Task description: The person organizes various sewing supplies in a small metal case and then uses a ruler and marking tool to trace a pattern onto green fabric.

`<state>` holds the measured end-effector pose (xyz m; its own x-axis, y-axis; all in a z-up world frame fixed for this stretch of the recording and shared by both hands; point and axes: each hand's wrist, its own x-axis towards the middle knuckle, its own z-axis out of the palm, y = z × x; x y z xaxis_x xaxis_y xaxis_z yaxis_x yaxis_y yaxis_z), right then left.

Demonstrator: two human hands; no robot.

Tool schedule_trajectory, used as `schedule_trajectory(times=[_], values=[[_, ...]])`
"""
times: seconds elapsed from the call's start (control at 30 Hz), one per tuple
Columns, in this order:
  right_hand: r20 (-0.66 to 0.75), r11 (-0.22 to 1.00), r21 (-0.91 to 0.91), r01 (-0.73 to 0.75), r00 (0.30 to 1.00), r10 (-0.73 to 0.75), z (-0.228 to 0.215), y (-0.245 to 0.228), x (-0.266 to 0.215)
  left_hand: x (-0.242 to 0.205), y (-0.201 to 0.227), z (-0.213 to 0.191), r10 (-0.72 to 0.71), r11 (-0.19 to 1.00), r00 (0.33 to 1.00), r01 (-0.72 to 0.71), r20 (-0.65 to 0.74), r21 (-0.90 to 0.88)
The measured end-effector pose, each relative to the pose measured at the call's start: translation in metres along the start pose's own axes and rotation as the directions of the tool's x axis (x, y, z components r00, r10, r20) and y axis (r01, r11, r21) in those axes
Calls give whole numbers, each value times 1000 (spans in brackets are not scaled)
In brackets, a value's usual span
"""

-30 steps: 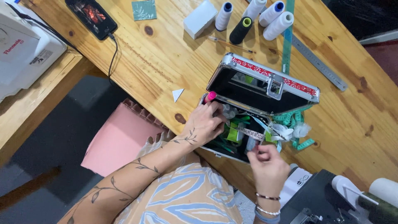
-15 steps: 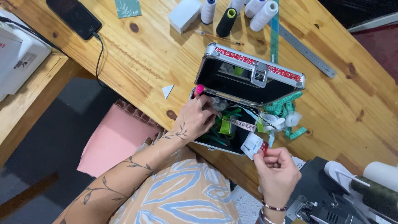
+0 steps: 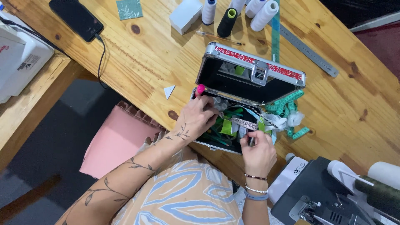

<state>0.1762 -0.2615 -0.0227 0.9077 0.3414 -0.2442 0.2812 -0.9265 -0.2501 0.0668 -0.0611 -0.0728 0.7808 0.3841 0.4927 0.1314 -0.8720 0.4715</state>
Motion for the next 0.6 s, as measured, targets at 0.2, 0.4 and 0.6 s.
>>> schedule_trajectory(times=[0.2,0.4,0.6], values=[[-107,987,104,123,988,-112,19,19,6,-20,24,21,266,962,951,-253,156,-100],[-148,964,181,196,974,-170,14,18,5,-15,32,80,408,906,874,-351,265,-238],[-219,921,283,266,953,-208,-1,10,0,-32,27,123,376,926,870,-357,318,-119]])
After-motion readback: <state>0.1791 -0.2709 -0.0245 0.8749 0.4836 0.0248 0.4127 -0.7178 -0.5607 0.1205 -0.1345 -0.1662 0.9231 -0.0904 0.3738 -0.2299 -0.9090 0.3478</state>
